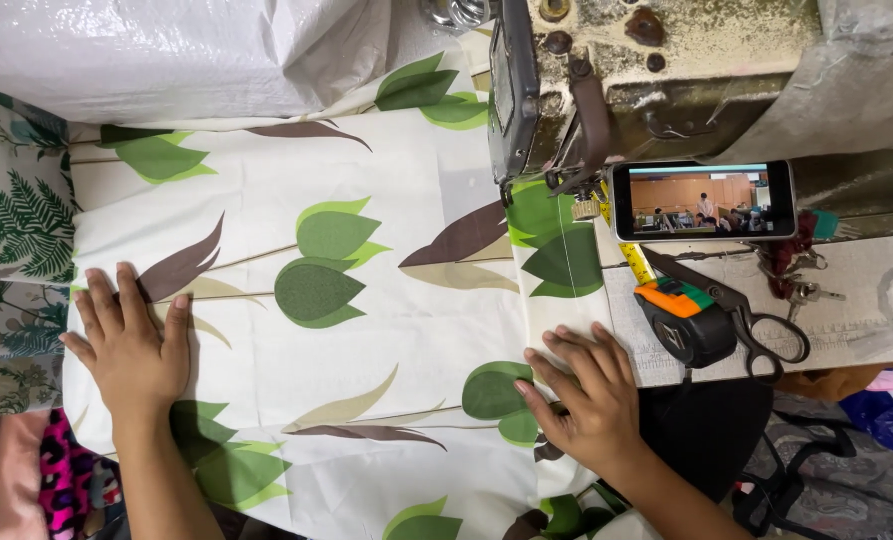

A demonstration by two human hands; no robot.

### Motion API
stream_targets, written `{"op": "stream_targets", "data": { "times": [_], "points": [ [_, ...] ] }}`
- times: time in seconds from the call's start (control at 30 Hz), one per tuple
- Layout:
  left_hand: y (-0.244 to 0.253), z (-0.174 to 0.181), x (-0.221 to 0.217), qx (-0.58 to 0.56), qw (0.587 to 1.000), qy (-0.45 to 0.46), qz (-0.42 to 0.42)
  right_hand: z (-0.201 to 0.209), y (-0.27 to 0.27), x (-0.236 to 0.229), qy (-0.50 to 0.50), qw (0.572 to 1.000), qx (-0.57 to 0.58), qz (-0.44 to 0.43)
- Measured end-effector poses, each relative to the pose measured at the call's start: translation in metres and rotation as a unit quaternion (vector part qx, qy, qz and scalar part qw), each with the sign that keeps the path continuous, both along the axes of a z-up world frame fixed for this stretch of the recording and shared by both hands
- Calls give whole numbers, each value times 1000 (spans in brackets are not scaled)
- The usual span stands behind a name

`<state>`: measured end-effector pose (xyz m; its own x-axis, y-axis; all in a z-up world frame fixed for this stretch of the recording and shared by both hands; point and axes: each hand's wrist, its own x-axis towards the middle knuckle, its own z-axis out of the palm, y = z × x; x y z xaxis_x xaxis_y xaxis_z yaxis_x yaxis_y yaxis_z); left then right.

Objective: Measuring and aligning the border of a fabric piece on a sewing machine table using a tape measure.

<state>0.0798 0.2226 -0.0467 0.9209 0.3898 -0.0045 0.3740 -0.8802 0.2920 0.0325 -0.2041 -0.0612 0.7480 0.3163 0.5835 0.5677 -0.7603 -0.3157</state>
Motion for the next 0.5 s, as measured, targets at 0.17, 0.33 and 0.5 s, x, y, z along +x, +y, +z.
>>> {"op": "stream_targets", "data": {
  "times": [0.17, 0.33, 0.5],
  "points": [
    [-1, 0, 6, -3, 1000, -7, 2, 0, 1, 5, 6, 1000, -11, -9],
    [-1, 0, 13, -1, 1000, -13, -3, 0, 1, 11, 16, 1000, -18, -7],
    [3, -2, 21, 1, 1000, -15, -10, 4, 2, 17, 29, 999, -27, -10]
  ]
}}
